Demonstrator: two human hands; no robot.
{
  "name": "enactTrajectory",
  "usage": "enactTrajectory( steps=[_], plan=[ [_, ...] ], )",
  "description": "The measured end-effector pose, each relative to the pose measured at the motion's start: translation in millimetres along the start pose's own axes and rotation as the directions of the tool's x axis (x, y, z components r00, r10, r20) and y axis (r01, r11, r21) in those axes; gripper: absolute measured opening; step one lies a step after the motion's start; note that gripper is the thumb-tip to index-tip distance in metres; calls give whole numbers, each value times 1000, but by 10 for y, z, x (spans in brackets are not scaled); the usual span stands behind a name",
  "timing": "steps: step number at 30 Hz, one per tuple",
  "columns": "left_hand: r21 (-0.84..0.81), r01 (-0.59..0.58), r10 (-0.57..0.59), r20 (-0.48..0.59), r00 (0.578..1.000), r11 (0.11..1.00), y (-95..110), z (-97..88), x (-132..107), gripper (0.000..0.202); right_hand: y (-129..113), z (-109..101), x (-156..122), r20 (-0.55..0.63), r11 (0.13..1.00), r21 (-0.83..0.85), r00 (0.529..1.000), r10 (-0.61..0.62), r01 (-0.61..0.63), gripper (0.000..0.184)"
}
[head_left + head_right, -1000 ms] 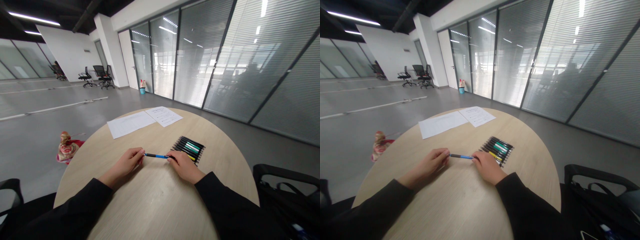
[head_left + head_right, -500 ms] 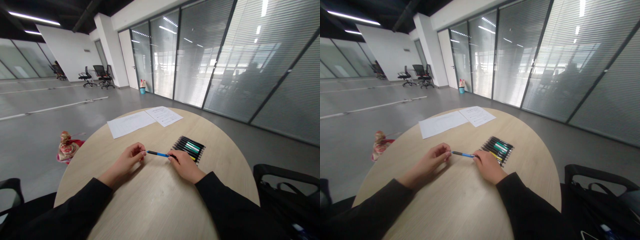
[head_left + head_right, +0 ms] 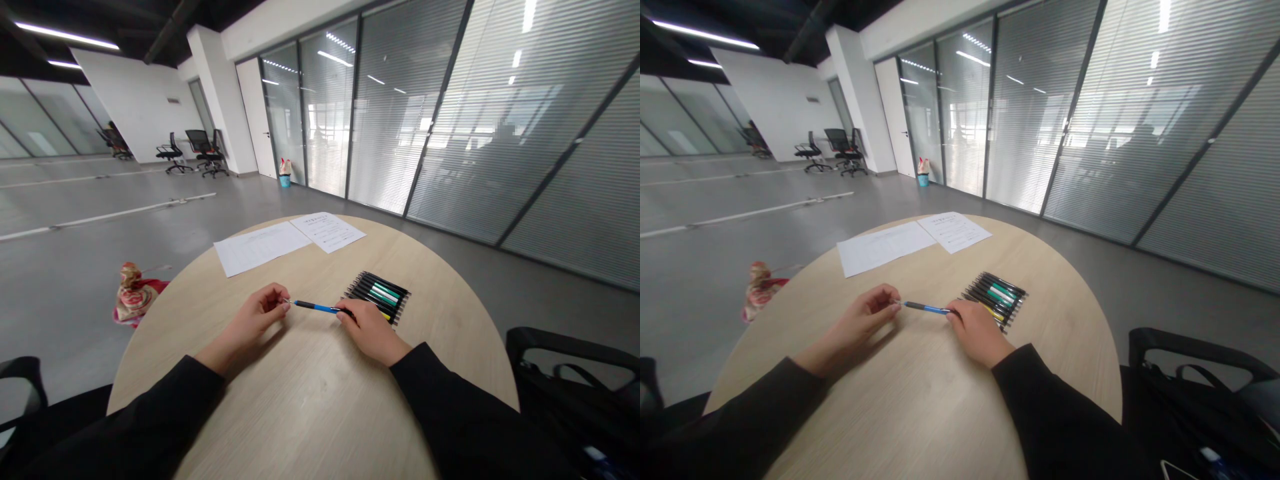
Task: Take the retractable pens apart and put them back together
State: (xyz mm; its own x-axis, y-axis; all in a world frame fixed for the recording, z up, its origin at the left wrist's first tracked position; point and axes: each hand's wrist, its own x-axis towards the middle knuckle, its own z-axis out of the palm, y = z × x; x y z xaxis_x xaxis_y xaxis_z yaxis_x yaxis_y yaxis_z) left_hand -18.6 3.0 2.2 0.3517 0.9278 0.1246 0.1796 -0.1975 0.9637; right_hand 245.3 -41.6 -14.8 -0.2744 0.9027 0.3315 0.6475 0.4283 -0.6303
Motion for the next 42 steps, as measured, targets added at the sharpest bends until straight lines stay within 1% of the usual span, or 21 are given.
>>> enactTrajectory(
  steps=[7, 11, 17, 21, 26, 28, 31, 34, 37, 39, 42],
  plan=[
    [21, -2, 4, -60, 998, 1000, -48, -27, 28, 25, 23, 4, -2, -6, 1000, 9, 1000, 2, -2, 15],
    [52, -18, 20, -32, 999, 998, -20, -25, 23, 23, 20, 1, -4, -3, 1000, 8, 1000, 1, -1, 15],
    [21, 4, -4, -11, 1000, 1000, -43, -34, 25, 25, 1, -10, -3, 3, 1000, 2, 1000, 6, -6, 15],
    [27, 3, -2, -30, 1000, 1000, -67, -43, 39, 25, 1, -10, 0, 4, 1000, -2, 1000, 9, -9, 15],
    [33, -2, 4, -56, 998, 999, -46, -51, 46, 24, 12, -8, 0, 2, 1000, -7, 1000, 6, -6, 16],
    [77, -11, 15, -60, 998, 997, -41, -61, 44, 22, 14, -14, 0, -5, 1000, -16, 1000, 6, -6, 16],
    [228, -35, 45, -37, 998, 973, -53, -71, 38, 17, 14, -26, 1, -14, 999, -30, 1000, 14, -14, 17],
    [396, -58, 61, 6, 998, 916, -73, -71, 33, 15, 14, -33, 6, -30, 999, -34, 999, 24, -25, 17],
    [521, -65, 51, 40, 998, 851, -90, -73, 34, 12, 20, -33, 11, -36, 999, -38, 999, 31, -32, 17],
    [567, -81, 49, 70, 996, 820, -103, -82, 37, 10, 30, -29, 12, -32, 999, -41, 999, 33, -34, 17],
    [589, -108, 55, 107, 993, 801, -124, -102, 43, 9, 46, -20, 9, -24, 999, -40, 999, 31, -32, 17]
  ],
)
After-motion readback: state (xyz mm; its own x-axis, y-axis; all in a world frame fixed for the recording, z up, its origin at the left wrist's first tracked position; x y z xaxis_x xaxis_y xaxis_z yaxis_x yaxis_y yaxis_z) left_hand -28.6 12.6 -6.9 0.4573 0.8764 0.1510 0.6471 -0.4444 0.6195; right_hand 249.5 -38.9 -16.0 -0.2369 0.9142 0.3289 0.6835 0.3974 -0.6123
